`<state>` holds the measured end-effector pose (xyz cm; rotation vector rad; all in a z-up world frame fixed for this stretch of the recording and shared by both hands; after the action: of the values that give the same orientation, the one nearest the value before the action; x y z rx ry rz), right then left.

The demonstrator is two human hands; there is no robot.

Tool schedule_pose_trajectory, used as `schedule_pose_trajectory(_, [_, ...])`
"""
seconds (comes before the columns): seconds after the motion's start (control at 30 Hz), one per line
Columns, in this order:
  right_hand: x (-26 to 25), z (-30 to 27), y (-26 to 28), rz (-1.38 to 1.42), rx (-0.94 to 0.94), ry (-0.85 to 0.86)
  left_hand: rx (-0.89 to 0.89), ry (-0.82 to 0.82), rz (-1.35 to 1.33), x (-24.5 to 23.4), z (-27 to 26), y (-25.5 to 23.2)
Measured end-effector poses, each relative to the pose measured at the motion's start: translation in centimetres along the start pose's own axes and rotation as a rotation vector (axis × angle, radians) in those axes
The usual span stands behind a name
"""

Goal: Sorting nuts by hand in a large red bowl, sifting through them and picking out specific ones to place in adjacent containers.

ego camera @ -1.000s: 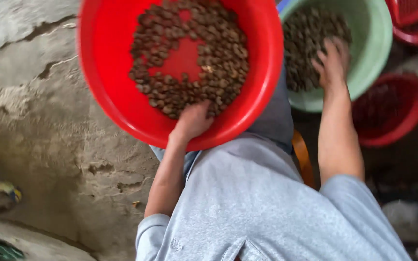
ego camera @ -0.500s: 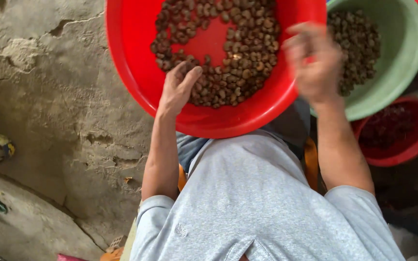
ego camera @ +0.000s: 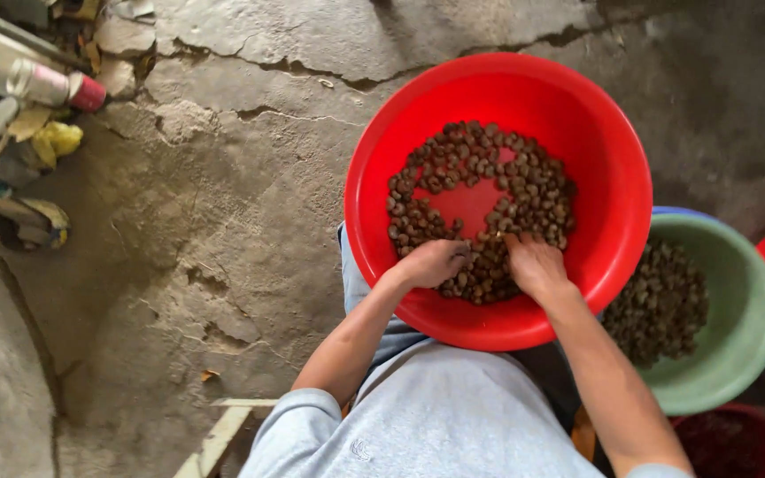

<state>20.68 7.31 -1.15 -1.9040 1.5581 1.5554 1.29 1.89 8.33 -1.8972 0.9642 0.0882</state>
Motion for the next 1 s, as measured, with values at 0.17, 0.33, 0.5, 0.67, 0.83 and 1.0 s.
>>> schedule_pose_trajectory(0.17, [-5.7,-1.6,2.2,0.406,0.201,-0.114,-0.039,0.068,0.282,4.4,6.5,3.2])
schedule_pose_trajectory(0.33, [-5.8,-1.1,-0.5,1.371,0.295,-0.296,0.029,-0.143,0.595,10.3,11.4,6.3])
schedule_pose_trajectory(0.5, [-5.5,-0.9,-2.9,1.892,0.286,-0.3,0.136,-0.129,0.56,10.6,10.8,4.9])
schedule_pose_trajectory(0.67, [-5.2,-1.1,-1.9,1.626,0.348,-0.333,0.109,-0.059,0.629,9.3,9.9,4.1])
schedule_pose_trajectory(0.83, [-4.8,-1.4,-0.1,1.061,0.282,-0.252,0.054,0.038,0.692,11.8,12.8,8.1])
schedule_pose_trajectory(1.0, [-4.0,-1.7,1.9,0.715,0.287,0.051,0.021,0.118,0.637,12.8,12.8,9.0])
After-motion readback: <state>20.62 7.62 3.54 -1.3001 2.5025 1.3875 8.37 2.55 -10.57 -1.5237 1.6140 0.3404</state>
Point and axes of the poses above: each hand's wrist, its own z-axis towards the middle knuckle, its own x-axis out of the palm, y = z × x, the point moved 6 cm from there along z, towards the middle knuckle, and after that the axes turned 8 degrees about z, right-handed, at the moved point
